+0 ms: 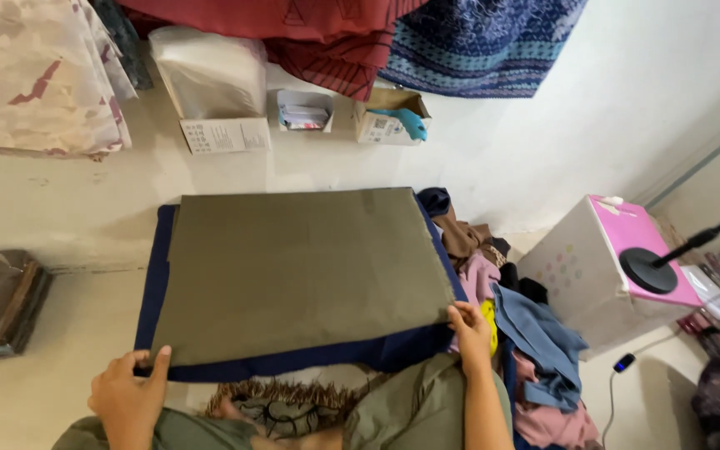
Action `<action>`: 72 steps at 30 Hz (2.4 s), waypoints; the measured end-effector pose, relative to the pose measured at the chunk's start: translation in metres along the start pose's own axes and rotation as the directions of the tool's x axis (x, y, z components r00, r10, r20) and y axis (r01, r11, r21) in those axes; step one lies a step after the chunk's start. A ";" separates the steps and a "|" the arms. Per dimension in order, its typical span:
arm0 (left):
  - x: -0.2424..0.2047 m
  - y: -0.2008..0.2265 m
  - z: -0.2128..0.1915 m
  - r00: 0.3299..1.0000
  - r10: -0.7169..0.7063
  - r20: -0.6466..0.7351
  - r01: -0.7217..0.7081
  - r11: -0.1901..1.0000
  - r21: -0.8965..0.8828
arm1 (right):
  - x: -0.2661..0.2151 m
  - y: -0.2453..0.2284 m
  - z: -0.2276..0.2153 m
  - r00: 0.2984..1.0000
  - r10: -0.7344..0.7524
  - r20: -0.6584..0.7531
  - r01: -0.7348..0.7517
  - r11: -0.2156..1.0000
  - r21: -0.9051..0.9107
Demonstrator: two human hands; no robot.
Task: Using a lint roller to remove lint and debris from a piece of fabric
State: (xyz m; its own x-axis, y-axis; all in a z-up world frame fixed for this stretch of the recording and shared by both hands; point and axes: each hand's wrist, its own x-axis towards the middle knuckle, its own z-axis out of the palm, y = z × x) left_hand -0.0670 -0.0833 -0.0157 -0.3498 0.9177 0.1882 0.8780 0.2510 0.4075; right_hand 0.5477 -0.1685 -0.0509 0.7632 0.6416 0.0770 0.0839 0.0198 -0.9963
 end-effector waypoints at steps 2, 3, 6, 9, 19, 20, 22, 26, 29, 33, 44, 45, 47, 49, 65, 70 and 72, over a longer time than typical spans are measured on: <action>-0.001 -0.003 0.000 0.992 0.074 -0.099 -0.093 0.974 -0.208 | 0.001 0.008 -0.002 0.997 0.007 0.080 -0.014 0.997 0.078; -0.007 0.006 -0.011 0.992 0.072 -0.101 -0.092 0.973 -0.211 | -0.002 0.004 -0.001 0.997 0.003 0.081 -0.010 0.997 0.077; -0.017 0.027 -0.041 0.944 0.194 -0.267 -0.308 0.807 -0.504 | -0.010 -0.012 0.004 0.991 0.058 0.122 -0.071 0.992 0.106; -0.006 0.036 -0.047 0.997 0.032 -0.066 -0.069 0.694 -0.716 | -0.016 -0.040 0.008 0.997 -0.030 0.076 0.028 0.999 0.032; 0.023 0.059 -0.097 0.993 -0.027 0.115 0.099 0.715 -0.692 | -0.003 -0.097 0.032 0.990 -0.032 0.134 -0.044 0.850 0.525; 0.021 0.061 -0.106 0.963 -0.058 0.264 0.221 0.735 -0.641 | -0.002 -0.093 0.033 0.991 0.009 0.133 -0.080 0.836 0.543; 0.018 0.059 -0.106 0.927 -0.096 0.363 0.317 0.718 -0.619 | -0.012 -0.084 0.034 0.992 0.040 0.116 -0.098 0.830 0.549; 0.008 0.057 -0.103 0.798 -0.168 0.579 0.554 0.582 -0.595 | -0.018 -0.065 0.033 0.997 0.047 0.067 -0.073 0.878 0.474; 0.010 0.046 -0.088 0.831 -0.148 0.537 0.508 0.597 -0.621 | -0.015 -0.076 0.035 0.998 -0.029 0.061 0.004 0.926 0.379; 0.012 0.052 -0.094 0.800 -0.156 0.579 0.566 0.517 -0.642 | -0.003 -0.056 0.039 0.989 -0.114 0.089 0.059 0.879 0.474; 0.007 0.045 -0.097 0.751 -0.192 0.632 0.635 0.471 -0.612 | -0.010 -0.062 0.011 0.998 -0.054 0.019 0.052 0.994 0.100; 0.005 0.040 -0.090 0.750 -0.193 0.632 0.636 0.472 -0.611 | -0.019 -0.062 0.008 0.998 -0.052 0.019 0.050 0.994 0.100; 0.001 0.030 -0.077 0.803 -0.189 0.565 0.550 0.601 -0.581 | -0.035 -0.064 0.004 0.990 0.105 0.093 -0.111 0.992 0.065; -0.002 0.029 -0.075 0.806 -0.187 0.562 0.528 0.658 -0.538 | -0.047 -0.070 -0.002 0.971 0.199 0.135 -0.189 0.978 -0.088; -0.006 0.061 -0.070 0.990 0.132 0.046 -0.118 0.966 -0.229 | -0.051 -0.048 0.069 0.672 -0.693 0.262 0.704 0.487 -0.517; 0.021 0.119 -0.026 0.823 0.558 -0.109 -0.568 0.808 -0.157 | -0.124 -0.122 0.174 0.483 -0.482 0.731 0.873 0.323 -0.364; 0.036 0.126 -0.010 0.742 0.641 -0.198 -0.666 0.738 -0.105 | -0.122 -0.131 0.193 0.453 -0.325 0.830 0.886 0.264 -0.380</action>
State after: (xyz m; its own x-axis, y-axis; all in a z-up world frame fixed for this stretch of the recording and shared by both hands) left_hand 0.0274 -0.0223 0.0515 0.2388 0.7806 0.5777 0.8472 -0.4582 0.2689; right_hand 0.3203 -0.1013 0.0624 -0.2138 0.9208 0.3262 0.9422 0.2826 -0.1802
